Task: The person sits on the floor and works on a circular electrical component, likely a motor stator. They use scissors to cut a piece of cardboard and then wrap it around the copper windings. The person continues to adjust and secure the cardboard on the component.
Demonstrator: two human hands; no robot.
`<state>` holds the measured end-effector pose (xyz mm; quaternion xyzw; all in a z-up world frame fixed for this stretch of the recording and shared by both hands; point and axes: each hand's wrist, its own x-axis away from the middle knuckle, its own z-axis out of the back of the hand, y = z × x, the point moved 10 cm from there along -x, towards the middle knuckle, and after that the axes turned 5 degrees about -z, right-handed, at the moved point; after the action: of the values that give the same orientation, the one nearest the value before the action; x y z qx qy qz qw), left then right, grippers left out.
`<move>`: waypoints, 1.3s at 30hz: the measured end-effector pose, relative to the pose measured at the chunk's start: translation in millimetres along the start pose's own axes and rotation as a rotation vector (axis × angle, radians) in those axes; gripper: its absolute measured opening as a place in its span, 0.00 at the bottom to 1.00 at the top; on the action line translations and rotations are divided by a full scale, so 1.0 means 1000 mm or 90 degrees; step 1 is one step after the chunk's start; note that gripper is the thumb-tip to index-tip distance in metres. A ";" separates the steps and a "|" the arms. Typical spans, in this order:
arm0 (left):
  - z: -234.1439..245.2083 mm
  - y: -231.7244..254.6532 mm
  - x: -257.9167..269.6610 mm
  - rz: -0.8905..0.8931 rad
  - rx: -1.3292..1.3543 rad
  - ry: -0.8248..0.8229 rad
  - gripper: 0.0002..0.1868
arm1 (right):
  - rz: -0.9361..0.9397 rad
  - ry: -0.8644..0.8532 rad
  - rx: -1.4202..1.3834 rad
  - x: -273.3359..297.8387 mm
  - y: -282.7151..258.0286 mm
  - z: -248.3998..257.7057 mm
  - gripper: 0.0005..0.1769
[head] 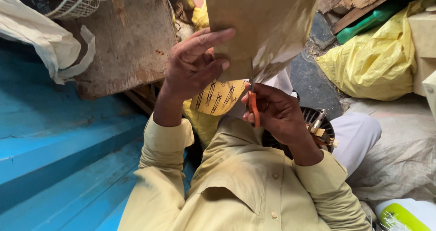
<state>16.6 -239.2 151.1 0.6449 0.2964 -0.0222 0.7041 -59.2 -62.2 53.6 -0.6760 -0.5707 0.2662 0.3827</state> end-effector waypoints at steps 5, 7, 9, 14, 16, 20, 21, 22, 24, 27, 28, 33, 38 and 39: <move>-0.010 0.004 0.002 0.013 0.042 -0.007 0.25 | 0.048 -0.032 0.002 0.001 -0.009 0.001 0.34; -0.011 0.007 0.002 0.021 0.033 -0.007 0.26 | 0.063 -0.048 -0.013 0.000 -0.011 0.000 0.34; -0.012 0.008 0.003 0.033 -0.001 -0.003 0.26 | 0.065 -0.028 0.007 -0.001 -0.009 0.003 0.34; -0.014 0.005 0.001 0.041 -0.007 0.005 0.26 | 0.077 -0.014 -0.009 0.001 -0.002 0.006 0.33; -0.013 0.004 0.002 0.039 0.019 0.007 0.25 | 0.079 -0.018 0.001 0.002 -0.001 0.006 0.35; -0.014 0.005 0.004 0.047 0.016 0.004 0.29 | 0.076 -0.036 -0.015 -0.001 -0.003 0.006 0.33; -0.017 0.006 0.005 0.049 -0.003 0.001 0.31 | 0.077 -0.031 -0.001 -0.002 -0.004 0.006 0.33; -0.020 0.005 0.006 0.062 0.058 0.015 0.35 | 0.077 -0.025 0.012 -0.002 -0.005 0.005 0.33; -0.031 0.002 0.008 0.087 0.176 0.042 0.44 | 0.023 -0.034 -0.028 -0.003 0.003 0.001 0.34; -0.028 0.020 0.000 -0.024 0.116 0.115 0.44 | -0.019 -0.042 -0.050 0.001 0.006 -0.006 0.35; -0.021 0.024 -0.002 -0.036 0.075 0.149 0.45 | -0.028 -0.040 -0.052 0.006 0.006 -0.009 0.36; 0.012 0.073 -0.034 -0.139 -0.031 0.104 0.49 | -0.143 -0.080 -0.007 0.033 0.013 -0.020 0.37; -0.025 0.100 -0.081 -0.183 -0.329 -0.276 0.37 | -0.070 -0.083 0.084 0.056 -0.017 -0.024 0.40; -0.034 0.091 -0.092 -0.141 -0.336 -0.314 0.36 | -0.045 -0.085 0.095 0.061 -0.026 -0.026 0.40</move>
<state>-34.4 -225.4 273.5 0.3807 0.1813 -0.1755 0.8896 -40.9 -6.5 94.0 -0.6060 -0.5967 0.3389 0.4024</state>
